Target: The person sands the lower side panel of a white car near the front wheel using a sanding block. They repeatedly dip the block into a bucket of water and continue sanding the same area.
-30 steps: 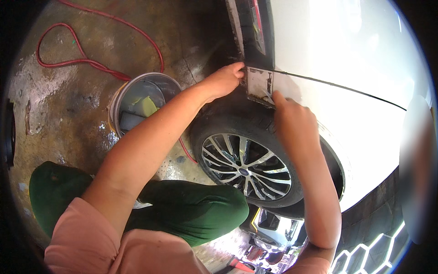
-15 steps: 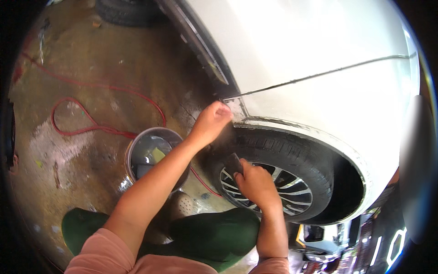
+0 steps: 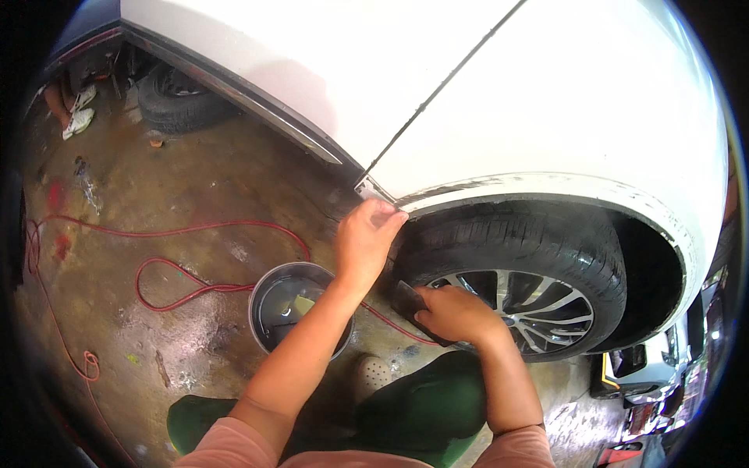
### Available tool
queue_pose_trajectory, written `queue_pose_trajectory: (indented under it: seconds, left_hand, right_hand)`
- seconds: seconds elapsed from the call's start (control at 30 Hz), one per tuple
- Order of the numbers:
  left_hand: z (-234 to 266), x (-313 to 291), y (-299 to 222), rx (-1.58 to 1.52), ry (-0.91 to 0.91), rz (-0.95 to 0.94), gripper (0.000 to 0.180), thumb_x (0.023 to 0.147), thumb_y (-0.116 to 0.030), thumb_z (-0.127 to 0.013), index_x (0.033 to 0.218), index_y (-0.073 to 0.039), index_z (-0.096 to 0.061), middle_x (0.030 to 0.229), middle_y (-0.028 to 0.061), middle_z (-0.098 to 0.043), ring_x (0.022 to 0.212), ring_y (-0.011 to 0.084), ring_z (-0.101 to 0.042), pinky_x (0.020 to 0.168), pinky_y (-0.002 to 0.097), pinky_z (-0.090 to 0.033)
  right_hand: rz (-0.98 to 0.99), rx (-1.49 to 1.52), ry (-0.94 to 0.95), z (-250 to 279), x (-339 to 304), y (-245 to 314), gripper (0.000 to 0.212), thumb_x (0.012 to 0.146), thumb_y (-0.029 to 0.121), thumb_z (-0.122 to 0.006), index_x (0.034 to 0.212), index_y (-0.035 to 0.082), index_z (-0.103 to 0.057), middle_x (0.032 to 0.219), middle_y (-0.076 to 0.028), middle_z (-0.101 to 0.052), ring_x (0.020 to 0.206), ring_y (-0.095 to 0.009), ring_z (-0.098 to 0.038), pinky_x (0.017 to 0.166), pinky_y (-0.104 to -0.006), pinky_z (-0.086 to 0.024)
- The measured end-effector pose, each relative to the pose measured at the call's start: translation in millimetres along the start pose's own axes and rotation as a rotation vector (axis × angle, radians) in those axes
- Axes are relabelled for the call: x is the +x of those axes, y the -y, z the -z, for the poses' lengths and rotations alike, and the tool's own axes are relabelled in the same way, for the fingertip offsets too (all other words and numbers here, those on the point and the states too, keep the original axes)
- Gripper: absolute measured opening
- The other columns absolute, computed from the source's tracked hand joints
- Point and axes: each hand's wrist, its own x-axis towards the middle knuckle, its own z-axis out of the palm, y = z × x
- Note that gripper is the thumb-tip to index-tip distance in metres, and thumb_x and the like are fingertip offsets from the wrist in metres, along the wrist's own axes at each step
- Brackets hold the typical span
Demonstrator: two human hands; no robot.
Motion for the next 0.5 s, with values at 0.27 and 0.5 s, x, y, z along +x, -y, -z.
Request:
queue_pose_trajectory:
  seconds: [0.27,0.5]
  left_hand:
    - [-4,9,13,-0.178,0.03,0.067,0.015,0.09,-0.017,-0.073,0.091,-0.002,-0.07,0.081,0.0082,-0.072,0.074,0.0159,-0.066,0.07,0.0326,-0.051]
    - [54,51,91,0.002,0.194,0.247,0.022,0.095,-0.022,-0.063,0.094,0.0,-0.066,0.082,0.0118,-0.07,0.074,0.0236,-0.066,0.073,0.0394,-0.052]
  right_hand:
    - [0.03,0.029,-0.049,-2,-9,-13,0.038,0.093,0.027,-0.068,0.121,0.0,-0.065,0.1,-0.027,-0.073,0.1,-0.046,-0.068,0.089,-0.0526,-0.053]
    - [0.091,0.036,-0.032,6,-13,-6,0.037,0.094,0.026,-0.066,0.119,-0.001,-0.064,0.094,-0.027,-0.072,0.097,-0.046,-0.068,0.087,-0.0534,-0.053]
